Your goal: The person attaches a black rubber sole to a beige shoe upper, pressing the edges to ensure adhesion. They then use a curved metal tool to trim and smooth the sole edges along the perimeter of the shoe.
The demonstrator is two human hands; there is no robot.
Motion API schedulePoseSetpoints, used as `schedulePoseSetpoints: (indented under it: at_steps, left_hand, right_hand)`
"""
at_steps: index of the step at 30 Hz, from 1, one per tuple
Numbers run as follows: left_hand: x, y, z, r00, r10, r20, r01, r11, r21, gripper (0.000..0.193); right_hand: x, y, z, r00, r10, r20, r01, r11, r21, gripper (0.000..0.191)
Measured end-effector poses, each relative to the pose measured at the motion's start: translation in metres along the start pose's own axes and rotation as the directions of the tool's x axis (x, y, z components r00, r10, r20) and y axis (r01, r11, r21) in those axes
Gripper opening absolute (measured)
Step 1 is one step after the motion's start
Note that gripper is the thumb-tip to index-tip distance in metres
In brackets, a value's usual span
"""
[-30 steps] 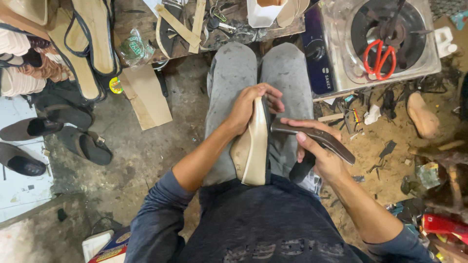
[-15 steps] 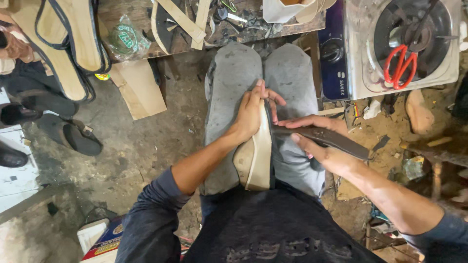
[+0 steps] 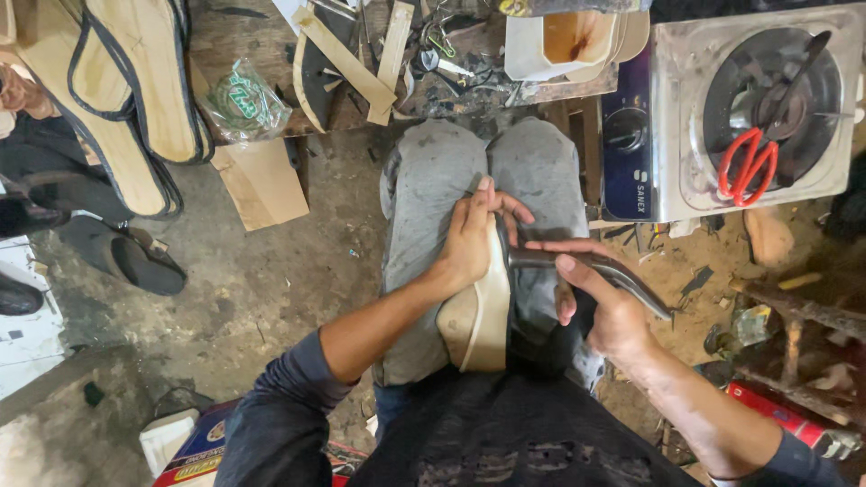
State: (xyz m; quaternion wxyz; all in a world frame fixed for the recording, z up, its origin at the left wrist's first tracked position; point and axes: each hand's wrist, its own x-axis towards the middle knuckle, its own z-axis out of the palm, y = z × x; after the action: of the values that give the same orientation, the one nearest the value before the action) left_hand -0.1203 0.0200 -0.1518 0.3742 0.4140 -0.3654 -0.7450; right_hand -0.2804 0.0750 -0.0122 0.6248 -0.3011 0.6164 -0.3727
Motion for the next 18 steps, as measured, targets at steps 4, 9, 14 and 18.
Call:
schedulePoseSetpoints:
  at_steps: [4, 9, 14, 18]
  left_hand:
    - [0.001, 0.002, 0.001, 1.000, 0.024, -0.015, -0.025, 0.998, -0.050, 0.082]
    - [0.001, 0.003, 0.004, 0.998, 0.052, -0.044, -0.051, 0.999, 0.011, 0.081]
    - [0.000, 0.002, 0.008, 0.999, -0.017, -0.034, 0.015, 0.999, -0.050, 0.081]
    - [0.000, -0.001, 0.008, 0.996, -0.092, -0.002, 0.091, 0.984, -0.154, 0.079]
  right_hand:
    - [0.002, -0.007, 0.001, 0.995, -0.093, 0.047, 0.102, 0.957, -0.272, 0.026]
    - [0.005, -0.018, 0.004, 0.997, -0.075, 0.013, 0.075, 0.940, -0.333, 0.027]
    - [0.009, -0.024, 0.008, 0.990, -0.143, 0.011, 0.138, 0.933, -0.332, 0.026]
    - [0.015, -0.029, 0.010, 0.986, -0.163, 0.037, 0.165, 0.915, -0.367, 0.025]
